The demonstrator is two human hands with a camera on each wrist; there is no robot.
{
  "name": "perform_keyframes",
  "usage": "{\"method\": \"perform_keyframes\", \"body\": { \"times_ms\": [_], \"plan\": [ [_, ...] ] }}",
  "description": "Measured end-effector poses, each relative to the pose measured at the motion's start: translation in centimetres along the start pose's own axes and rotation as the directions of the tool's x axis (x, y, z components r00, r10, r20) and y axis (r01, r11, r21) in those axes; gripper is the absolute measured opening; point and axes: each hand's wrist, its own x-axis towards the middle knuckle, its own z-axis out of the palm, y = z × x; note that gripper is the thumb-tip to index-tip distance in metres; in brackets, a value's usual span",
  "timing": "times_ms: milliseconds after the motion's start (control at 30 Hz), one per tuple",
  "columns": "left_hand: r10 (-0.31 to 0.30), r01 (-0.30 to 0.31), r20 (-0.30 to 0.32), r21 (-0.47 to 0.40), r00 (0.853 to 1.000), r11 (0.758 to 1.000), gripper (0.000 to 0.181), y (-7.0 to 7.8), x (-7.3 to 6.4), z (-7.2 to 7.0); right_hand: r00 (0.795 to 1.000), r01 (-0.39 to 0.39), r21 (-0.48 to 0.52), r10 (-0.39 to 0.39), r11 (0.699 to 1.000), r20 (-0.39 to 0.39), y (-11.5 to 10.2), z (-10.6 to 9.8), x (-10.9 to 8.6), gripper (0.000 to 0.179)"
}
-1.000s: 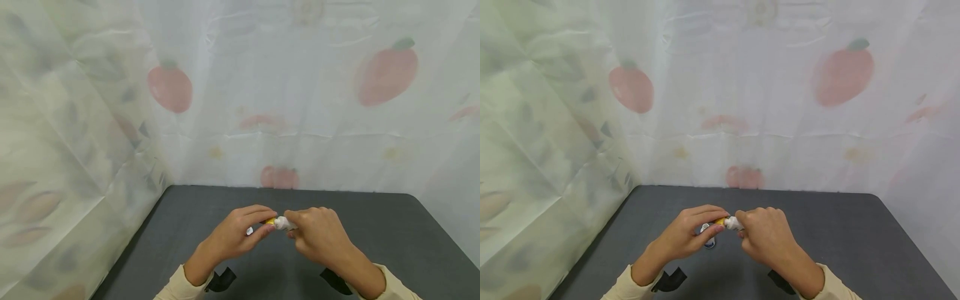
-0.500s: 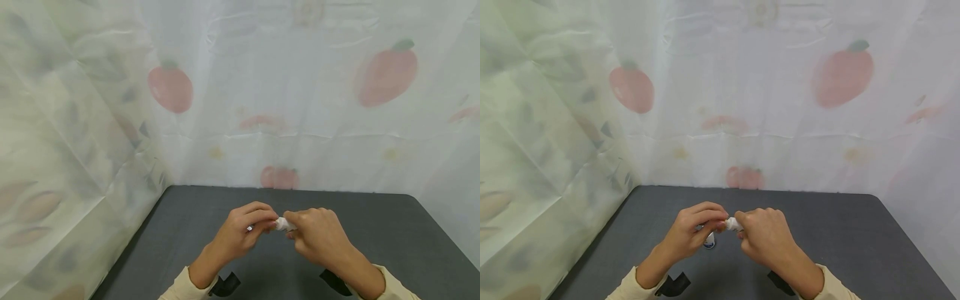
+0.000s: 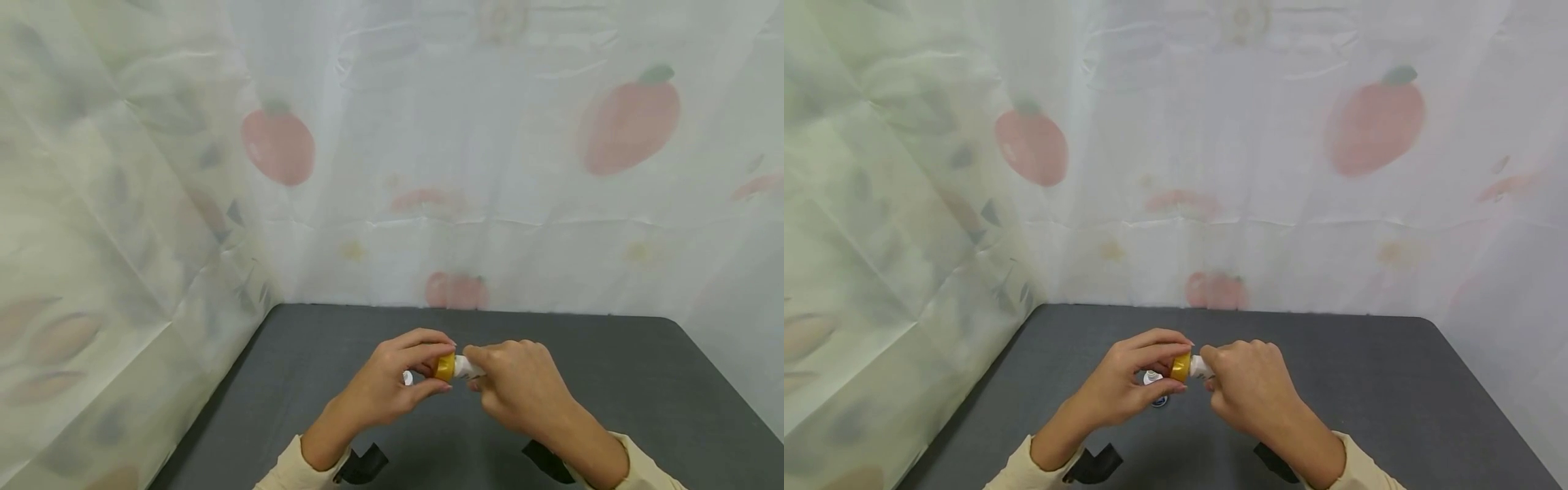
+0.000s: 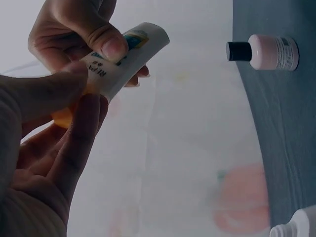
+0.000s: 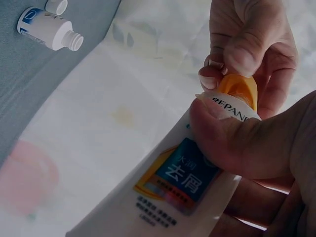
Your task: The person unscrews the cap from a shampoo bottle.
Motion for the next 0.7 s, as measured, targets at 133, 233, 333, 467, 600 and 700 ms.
{"method": "perform_keyframes", "body": {
  "times_ms": [133, 233, 333, 467, 600, 700],
  "plan": [
    [0.067, -0.067, -0.002, 0.056, 0.998, 0.996, 0.037, -0.3, 0.0, -0.2, 1.000, 0.000, 0.007, 0.000, 1.000, 0.001, 0.0, 0.0, 0.0, 0.024],
    [0.121, -0.117, -0.022, 0.114, 0.992, 0.986, 0.033, -0.5, 0.0, -0.1, 1.000, 0.002, 0.014, -0.002, 1.000, -0.002, 0.0, 0.0, -0.1, 0.025],
    [0.136, -0.129, -0.052, 0.122, 0.989, 0.984, 0.027, -0.6, 0.1, 0.2, 1.000, 0.008, 0.019, -0.008, 1.000, -0.015, 0.0, 0.0, -0.1, 0.025],
    [0.154, -0.144, -0.097, 0.104, 0.983, 0.984, 0.020, -0.6, 0.3, 0.6, 0.999, 0.010, 0.018, -0.009, 1.000, -0.032, -0.1, 0.0, -0.1, 0.026],
    [0.207, -0.196, -0.131, 0.092, 0.969, 0.976, 0.020, -0.6, 0.6, 0.8, 0.999, 0.009, 0.022, -0.008, 1.000, -0.038, 0.0, -0.1, -0.1, 0.027],
    [0.247, -0.236, -0.147, 0.087, 0.958, 0.968, 0.021, -0.6, 0.8, 1.0, 0.999, 0.010, 0.036, -0.009, 0.999, -0.038, 0.2, -0.1, -0.1, 0.029]
  ]
}}
